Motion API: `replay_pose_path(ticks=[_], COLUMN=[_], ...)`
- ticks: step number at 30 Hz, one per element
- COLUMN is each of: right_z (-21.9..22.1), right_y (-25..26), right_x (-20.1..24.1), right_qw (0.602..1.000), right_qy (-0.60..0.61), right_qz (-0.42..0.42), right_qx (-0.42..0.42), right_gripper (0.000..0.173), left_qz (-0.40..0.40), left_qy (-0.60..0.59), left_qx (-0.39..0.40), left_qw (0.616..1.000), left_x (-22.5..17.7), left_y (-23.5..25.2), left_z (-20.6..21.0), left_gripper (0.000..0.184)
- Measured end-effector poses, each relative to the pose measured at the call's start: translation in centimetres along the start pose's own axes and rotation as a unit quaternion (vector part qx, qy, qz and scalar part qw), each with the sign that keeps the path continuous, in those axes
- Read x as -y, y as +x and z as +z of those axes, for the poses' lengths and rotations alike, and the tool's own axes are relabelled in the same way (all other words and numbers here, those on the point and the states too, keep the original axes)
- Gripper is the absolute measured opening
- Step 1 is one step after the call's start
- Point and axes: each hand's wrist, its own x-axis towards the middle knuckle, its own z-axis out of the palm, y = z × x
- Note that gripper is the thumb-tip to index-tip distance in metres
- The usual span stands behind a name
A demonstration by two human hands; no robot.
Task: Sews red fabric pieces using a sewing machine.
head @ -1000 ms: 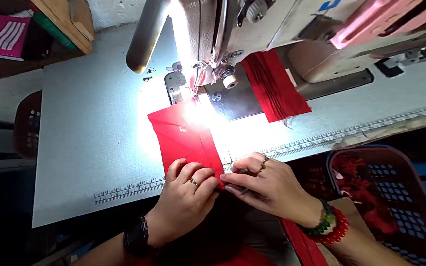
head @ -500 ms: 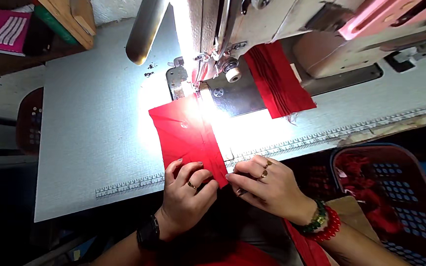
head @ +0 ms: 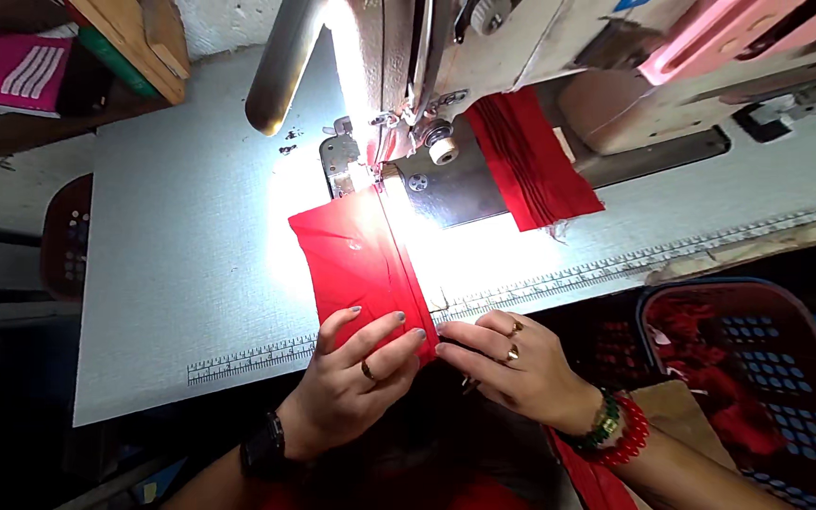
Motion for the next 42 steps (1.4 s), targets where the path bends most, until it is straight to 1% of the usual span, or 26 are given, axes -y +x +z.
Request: replay_pose_path(ticks=[3, 5, 8, 11, 13, 16, 22, 27, 30, 36, 39, 42], right_z=[0.33, 0.31, 0.07, 0.03, 0.19, 0.55, 0.75, 0.51, 0.37, 0.0, 0.12, 0.34], right_y=[-0.09, -0.09, -0.25, -0.39, -0.32, -0.18, -0.48, -0.56, -0.42, -0.36, -0.38, -0.49], right_x=[0.03, -0.05, -0.39, -0.48, -0.19, 0.16, -0.17, -0.26, -0.24, -0.62, -0.63, -0.45], right_qw=[1.0, 1.0, 0.999, 0.996, 0.997, 0.999, 0.998, 0.999, 1.0, 1.0, 1.0, 1.0], right_qy=[-0.018, -0.006, 0.043, 0.073, 0.054, 0.01, 0.045, 0.032, 0.018, 0.002, -0.005, 0.001], right_qz=[0.002, 0.005, 0.03, 0.049, 0.045, 0.034, 0.03, 0.024, 0.023, -0.008, -0.011, 0.004], right_qx=[0.011, 0.011, 0.005, -0.013, -0.016, -0.012, -0.042, -0.02, -0.004, 0.024, 0.014, 0.003], right_gripper=[0.021, 0.021, 0.014, 0.018, 0.021, 0.019, 0.016, 0.018, 0.017, 0.019, 0.021, 0.023], left_qz=[0.022, 0.024, 0.024, 0.022, 0.02, 0.022, 0.023, 0.015, 0.006, 0.004, 0.003, -0.001], left_qy=[-0.016, -0.019, -0.021, -0.021, -0.022, -0.02, -0.014, 0.001, 0.008, 0.015, 0.015, 0.006], left_qx=[0.1, 0.119, 0.105, 0.102, 0.1, 0.094, 0.089, 0.095, 0.094, 0.097, 0.099, 0.089], left_qw=[0.995, 0.992, 0.994, 0.994, 0.995, 0.995, 0.996, 0.995, 0.996, 0.995, 0.995, 0.996], left_x=[1.08, 1.25, 1.37, 1.4, 1.37, 1.36, 1.44, 1.32, 1.16, 1.04, 1.04, 1.07], left_y=[0.42, 0.42, 0.29, 0.18, 0.13, 0.12, 0.01, 0.08, 0.1, 0.19, 0.36, 0.41], left_z=[-0.39, -0.3, -0.03, 0.04, 0.09, 0.08, 0.1, 0.22, 0.26, 0.33, 0.33, 0.42], left_gripper=[0.015, 0.017, 0.016, 0.016, 0.016, 0.014, 0.015, 0.015, 0.019, 0.022, 0.022, 0.021])
